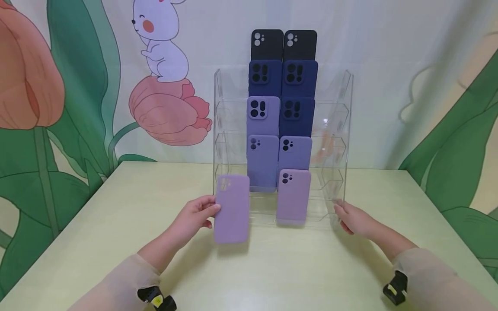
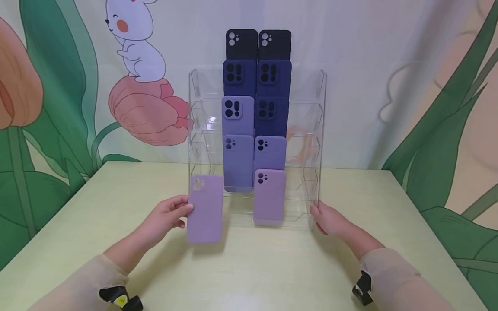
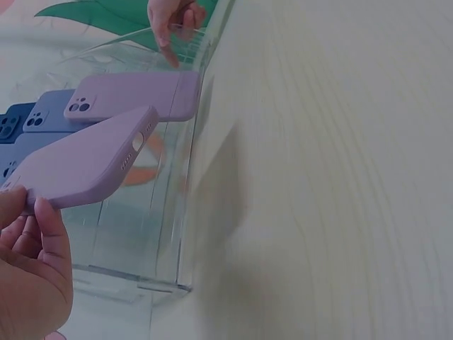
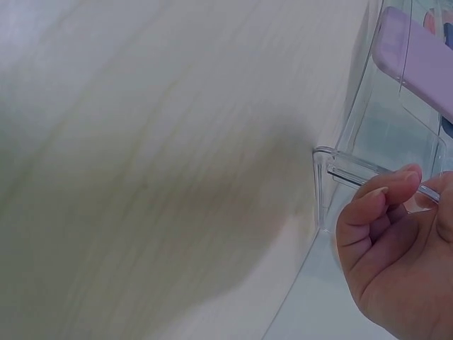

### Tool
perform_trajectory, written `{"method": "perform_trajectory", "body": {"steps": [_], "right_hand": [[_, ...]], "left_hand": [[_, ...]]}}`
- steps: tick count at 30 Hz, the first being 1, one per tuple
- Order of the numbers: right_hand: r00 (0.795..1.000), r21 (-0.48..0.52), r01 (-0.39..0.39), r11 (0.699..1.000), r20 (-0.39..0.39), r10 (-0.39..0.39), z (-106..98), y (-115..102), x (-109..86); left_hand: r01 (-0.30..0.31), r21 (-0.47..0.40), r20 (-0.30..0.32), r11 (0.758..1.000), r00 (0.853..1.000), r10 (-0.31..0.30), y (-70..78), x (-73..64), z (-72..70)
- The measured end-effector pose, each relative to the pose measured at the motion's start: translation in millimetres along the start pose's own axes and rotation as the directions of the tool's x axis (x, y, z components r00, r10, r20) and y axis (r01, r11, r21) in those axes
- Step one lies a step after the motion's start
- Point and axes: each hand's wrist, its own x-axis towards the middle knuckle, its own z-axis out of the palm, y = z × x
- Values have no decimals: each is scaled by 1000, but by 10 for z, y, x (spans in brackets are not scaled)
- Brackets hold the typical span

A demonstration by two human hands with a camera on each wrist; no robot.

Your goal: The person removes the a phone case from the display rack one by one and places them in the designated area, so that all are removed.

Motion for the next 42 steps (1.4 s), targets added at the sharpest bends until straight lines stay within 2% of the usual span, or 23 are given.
{"method": "perform_trajectory", "body": {"steps": [5,16,23,30,36,42], "right_hand": [[999,-12,33,999,-3,-33,-8,31,-5],[1000,16,-22,1000,17,22,38,15,7],[1000,-26,10,1000,-12,-10,27,2,18],[999,-36,-14,999,-31,12,25,6,30],[998,-51,-5,999,-60,2,17,-2,41],[1000,-18,-14,1000,-26,14,12,1,31]], "left_hand": [[23,4,-12,1000,1000,-22,-25,-59,-74],[65,12,-71,998,995,-64,-3,-223,-237],[77,10,-114,997,991,-75,13,-265,-362],[67,12,-121,998,991,-65,58,-341,-469],[56,-21,-137,998,989,-59,30,-399,-578],[84,-17,-124,996,989,-85,-10,-495,-700]]}}
